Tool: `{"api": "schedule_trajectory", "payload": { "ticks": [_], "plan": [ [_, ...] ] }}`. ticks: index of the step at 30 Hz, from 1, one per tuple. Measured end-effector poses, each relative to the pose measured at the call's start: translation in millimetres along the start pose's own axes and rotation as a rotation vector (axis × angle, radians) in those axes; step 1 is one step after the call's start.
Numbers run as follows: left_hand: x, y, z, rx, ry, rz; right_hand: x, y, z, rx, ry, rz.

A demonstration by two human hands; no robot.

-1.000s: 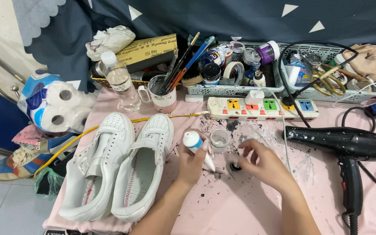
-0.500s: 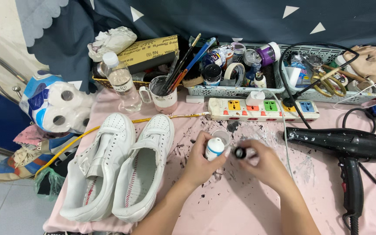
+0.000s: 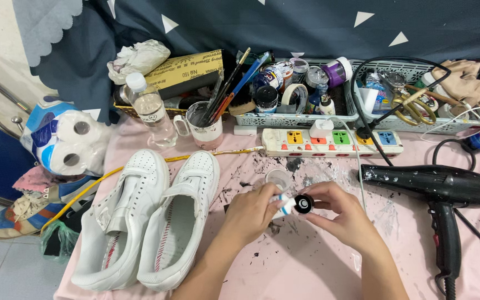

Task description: The person scrubs a white sneaker with a sanding block, then uses a hairdryer to dry it. They then pick up a tube of white paint and squeeze it into a small container.

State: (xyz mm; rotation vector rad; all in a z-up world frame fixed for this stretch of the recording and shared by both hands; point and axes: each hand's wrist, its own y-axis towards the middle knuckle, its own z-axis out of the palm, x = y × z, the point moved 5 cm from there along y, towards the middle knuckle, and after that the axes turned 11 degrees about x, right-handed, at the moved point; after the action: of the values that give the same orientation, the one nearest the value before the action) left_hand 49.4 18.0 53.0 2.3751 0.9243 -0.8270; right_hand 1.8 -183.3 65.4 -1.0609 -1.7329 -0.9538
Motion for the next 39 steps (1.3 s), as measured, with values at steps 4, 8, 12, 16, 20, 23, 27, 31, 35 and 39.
{"api": "schedule_trajectory", "payload": {
  "ticks": [4,8,12,16,20,23,27,31,35,39],
  "plan": [
    [-5,2,0,-0.029,0.071,-0.017,7,3,2,-0.007,-0.260,-0.008],
    [-6,-1,1,-0.055,0.105,0.007,17,3,7,-0.003,-0.262,-0.052],
    [-5,0,2,-0.096,0.174,0.029,13,8,8,-0.010,-0.206,0.054],
    [-6,-1,2,-0.163,0.195,0.136,14,5,7,-0.064,-0.201,-0.082],
    [-5,-2,2,-0.162,0.165,0.116,16,6,12,-0.058,-0.275,-0.181],
    [-9,-1,-2,-0.161,0.186,0.112,14,13,14,-0.095,-0.277,0.066],
    [-18,2,-7,-0.202,0.229,0.122,17,17,17,0.047,-0.579,0.560],
    [-12,10,-15,-0.101,0.212,0.026,70,23,7,0.091,-0.427,-0.165],
    [-7,4,-17,-0.122,0.199,0.035,42,25,5,0.327,-0.361,0.128],
    [-9,0,-14,-0.182,0.190,0.092,11,20,4,0.211,-0.618,0.291]
  ]
}}
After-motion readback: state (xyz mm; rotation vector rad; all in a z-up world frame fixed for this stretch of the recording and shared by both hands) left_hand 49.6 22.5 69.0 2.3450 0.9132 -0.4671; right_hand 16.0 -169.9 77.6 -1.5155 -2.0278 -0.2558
